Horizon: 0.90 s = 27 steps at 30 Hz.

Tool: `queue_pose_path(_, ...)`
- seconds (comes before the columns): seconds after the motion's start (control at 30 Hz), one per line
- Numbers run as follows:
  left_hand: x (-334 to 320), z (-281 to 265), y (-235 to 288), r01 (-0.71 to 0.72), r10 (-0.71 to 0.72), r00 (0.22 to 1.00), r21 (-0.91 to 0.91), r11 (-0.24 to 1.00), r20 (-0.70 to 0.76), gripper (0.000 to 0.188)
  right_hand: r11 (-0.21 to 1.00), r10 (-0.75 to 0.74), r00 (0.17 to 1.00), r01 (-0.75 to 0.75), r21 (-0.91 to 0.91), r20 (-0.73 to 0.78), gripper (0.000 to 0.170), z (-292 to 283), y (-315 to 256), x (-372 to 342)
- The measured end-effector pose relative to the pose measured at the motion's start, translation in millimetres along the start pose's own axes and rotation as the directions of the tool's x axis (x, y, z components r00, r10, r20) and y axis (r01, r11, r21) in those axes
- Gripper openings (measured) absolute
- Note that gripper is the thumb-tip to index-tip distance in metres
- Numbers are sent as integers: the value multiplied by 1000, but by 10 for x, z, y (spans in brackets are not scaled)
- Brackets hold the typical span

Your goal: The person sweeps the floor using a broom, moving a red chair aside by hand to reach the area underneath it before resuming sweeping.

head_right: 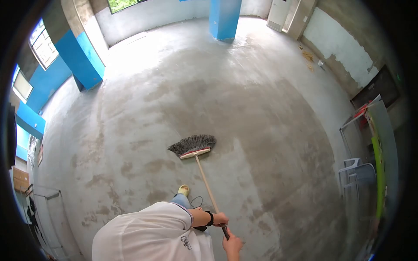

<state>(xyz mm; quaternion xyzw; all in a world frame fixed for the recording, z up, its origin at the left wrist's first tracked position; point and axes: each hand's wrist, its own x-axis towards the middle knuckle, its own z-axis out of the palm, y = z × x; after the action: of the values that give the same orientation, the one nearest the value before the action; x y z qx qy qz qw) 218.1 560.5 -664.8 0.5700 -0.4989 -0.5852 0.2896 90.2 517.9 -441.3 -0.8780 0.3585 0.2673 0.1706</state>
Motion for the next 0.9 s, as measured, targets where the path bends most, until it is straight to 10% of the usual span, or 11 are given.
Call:
queue_pose_path(0.1,31,379,-262,142,-208,947,-259,955,-247,10,998,-14,1000,14,65,-5,52,106,-5,-32)
queue_pose_path(0.17,-121,226,-355,-24,249,920,590,807,-302,14,993,-13,998,6,119,53,53,142,-168,111)
queue_pose_path(0.23,-227,141,-565,186,-182,951,-7,983,-249,12,989,-33,998,23,147,62,54,360,-290,229)
queue_pose_path(0.27,-295,-133,-542,181,-175,947,-4,983,-267,12,988,-103,994,99,120,30,56,481,-445,366)
queue_pose_path(0.33,-702,-309,-377,376,-660,645,-591,713,-386,18,982,-178,983,175,73,46,59,638,-707,373)
queue_pose_path(0.63,-1547,-2347,-468,146,-604,632,-691,708,-485,36,973,-220,976,219,73,3,58,-216,-2400,1508)
queue_pose_path(0.9,-2637,-4215,-1336,92,-353,571,-369,925,-742,46,958,-286,958,286,30,-10,58,-759,-4354,3438)
